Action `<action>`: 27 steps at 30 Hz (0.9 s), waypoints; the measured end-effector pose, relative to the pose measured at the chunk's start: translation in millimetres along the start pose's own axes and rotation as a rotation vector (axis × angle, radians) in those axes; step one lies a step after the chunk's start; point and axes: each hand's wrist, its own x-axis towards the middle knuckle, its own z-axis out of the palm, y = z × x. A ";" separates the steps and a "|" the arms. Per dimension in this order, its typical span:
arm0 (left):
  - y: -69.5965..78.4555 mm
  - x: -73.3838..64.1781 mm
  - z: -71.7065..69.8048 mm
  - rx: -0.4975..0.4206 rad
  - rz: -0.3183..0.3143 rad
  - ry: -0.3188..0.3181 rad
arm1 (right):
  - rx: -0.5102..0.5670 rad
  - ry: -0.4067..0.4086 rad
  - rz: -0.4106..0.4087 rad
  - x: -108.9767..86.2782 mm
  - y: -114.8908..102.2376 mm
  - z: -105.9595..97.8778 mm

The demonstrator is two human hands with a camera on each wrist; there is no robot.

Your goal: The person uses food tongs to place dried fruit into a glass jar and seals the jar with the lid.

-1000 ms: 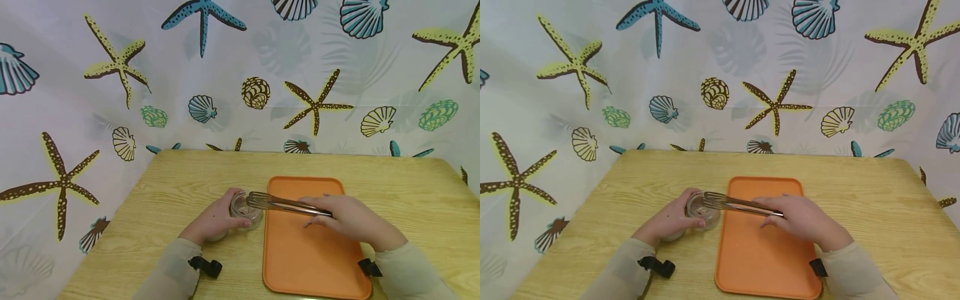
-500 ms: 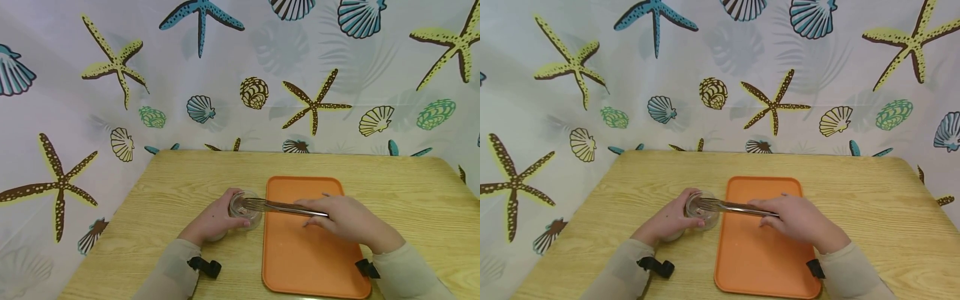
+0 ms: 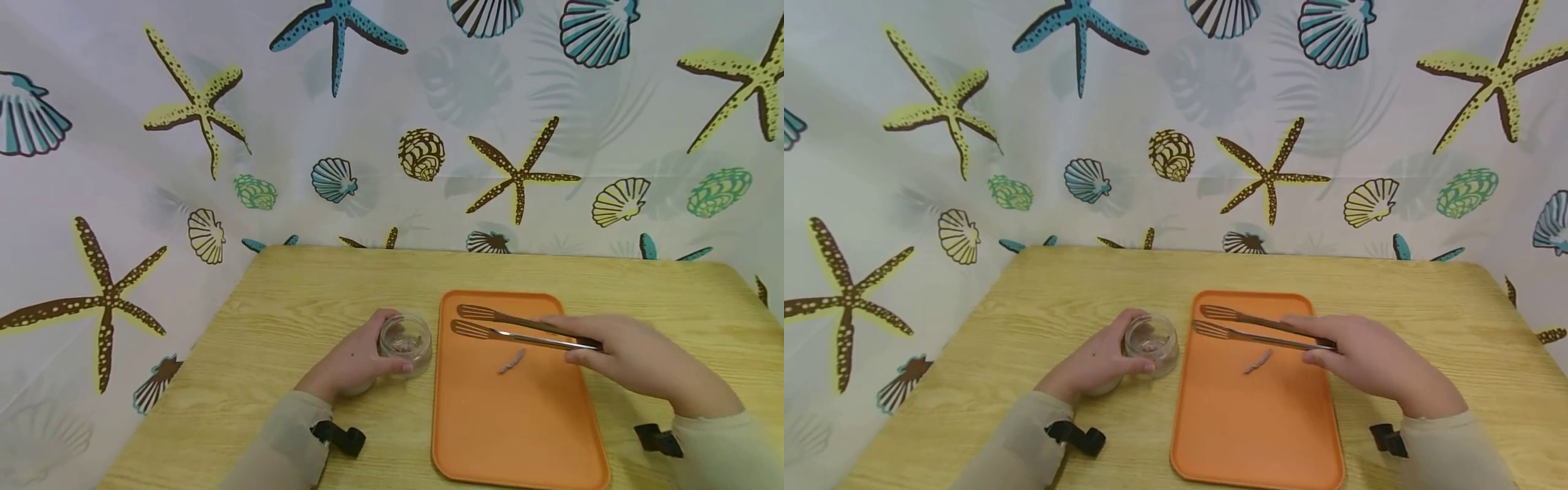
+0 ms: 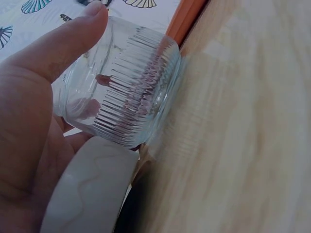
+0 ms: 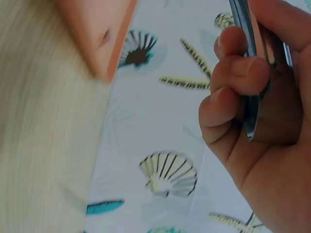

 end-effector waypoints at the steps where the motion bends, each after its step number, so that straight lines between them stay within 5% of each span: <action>1: 0.4 -0.2 0.2 -0.003 -0.001 -0.001 | 0.001 -0.008 0.019 -5.4 6.2 -1.1; 12: 0.8 -1.2 1.3 -0.017 -0.016 0.001 | 0.088 -0.117 0.105 -40.0 57.7 -8.6; 27: -0.2 0.5 0.1 0.000 -0.017 0.000 | 0.065 -0.178 0.166 -38.7 61.5 -4.2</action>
